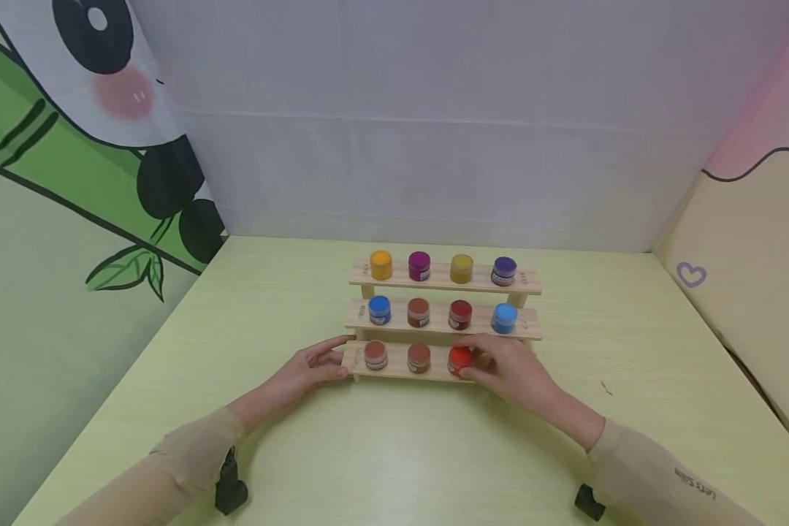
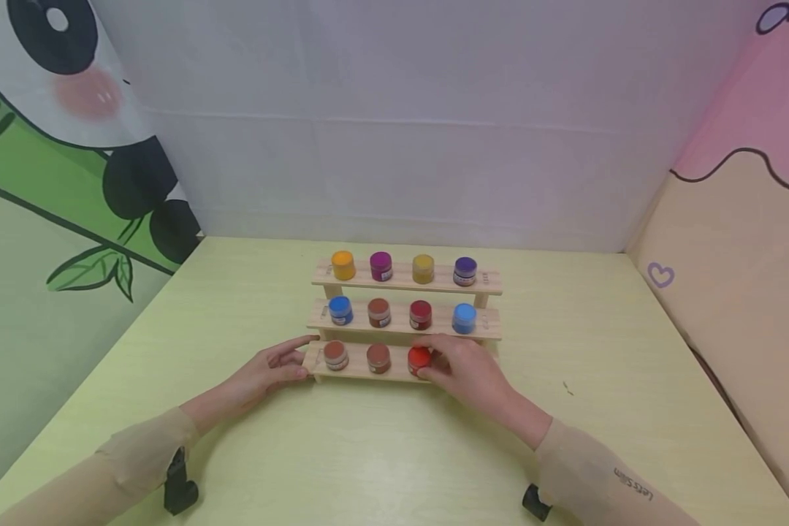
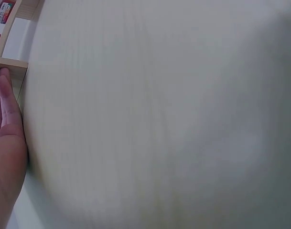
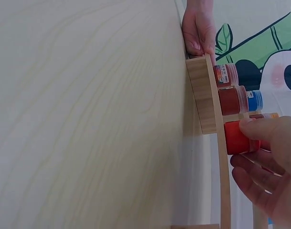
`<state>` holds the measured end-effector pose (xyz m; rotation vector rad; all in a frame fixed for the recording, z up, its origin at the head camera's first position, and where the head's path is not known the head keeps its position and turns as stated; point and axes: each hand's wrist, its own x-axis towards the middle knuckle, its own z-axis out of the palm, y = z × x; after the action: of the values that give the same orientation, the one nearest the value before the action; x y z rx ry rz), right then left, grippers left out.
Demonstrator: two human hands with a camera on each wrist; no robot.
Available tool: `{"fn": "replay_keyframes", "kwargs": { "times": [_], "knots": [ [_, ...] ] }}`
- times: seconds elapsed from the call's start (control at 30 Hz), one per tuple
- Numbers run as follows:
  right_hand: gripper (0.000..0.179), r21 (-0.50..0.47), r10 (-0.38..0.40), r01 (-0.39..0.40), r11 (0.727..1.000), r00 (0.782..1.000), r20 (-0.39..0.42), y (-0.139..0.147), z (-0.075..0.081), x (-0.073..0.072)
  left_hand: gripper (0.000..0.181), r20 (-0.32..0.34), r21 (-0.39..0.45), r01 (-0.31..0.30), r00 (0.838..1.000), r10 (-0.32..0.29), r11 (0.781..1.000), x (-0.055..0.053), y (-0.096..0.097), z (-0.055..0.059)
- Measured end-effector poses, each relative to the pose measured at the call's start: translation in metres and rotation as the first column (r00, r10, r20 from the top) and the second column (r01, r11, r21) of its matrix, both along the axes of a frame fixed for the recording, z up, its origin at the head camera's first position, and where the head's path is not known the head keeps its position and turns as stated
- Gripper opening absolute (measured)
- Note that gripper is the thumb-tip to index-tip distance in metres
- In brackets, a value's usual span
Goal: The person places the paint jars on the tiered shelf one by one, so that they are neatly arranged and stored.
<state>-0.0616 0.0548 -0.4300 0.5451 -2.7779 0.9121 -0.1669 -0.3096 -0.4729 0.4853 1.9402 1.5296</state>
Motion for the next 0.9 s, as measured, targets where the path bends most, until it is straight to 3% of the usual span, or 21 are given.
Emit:
{"fn": "replay_keyframes", "kwargs": {
  "times": [0.9],
  "knots": [
    [0.042, 0.021, 0.060, -0.061, 0.998, 0.998, 0.016, 0.0074, 0.0018, 0.0012, 0.070, 0.011, 0.011, -0.003, 1.000, 0.003, 1.000, 0.0005, 0.0012, -0.0016]
  ]
}}
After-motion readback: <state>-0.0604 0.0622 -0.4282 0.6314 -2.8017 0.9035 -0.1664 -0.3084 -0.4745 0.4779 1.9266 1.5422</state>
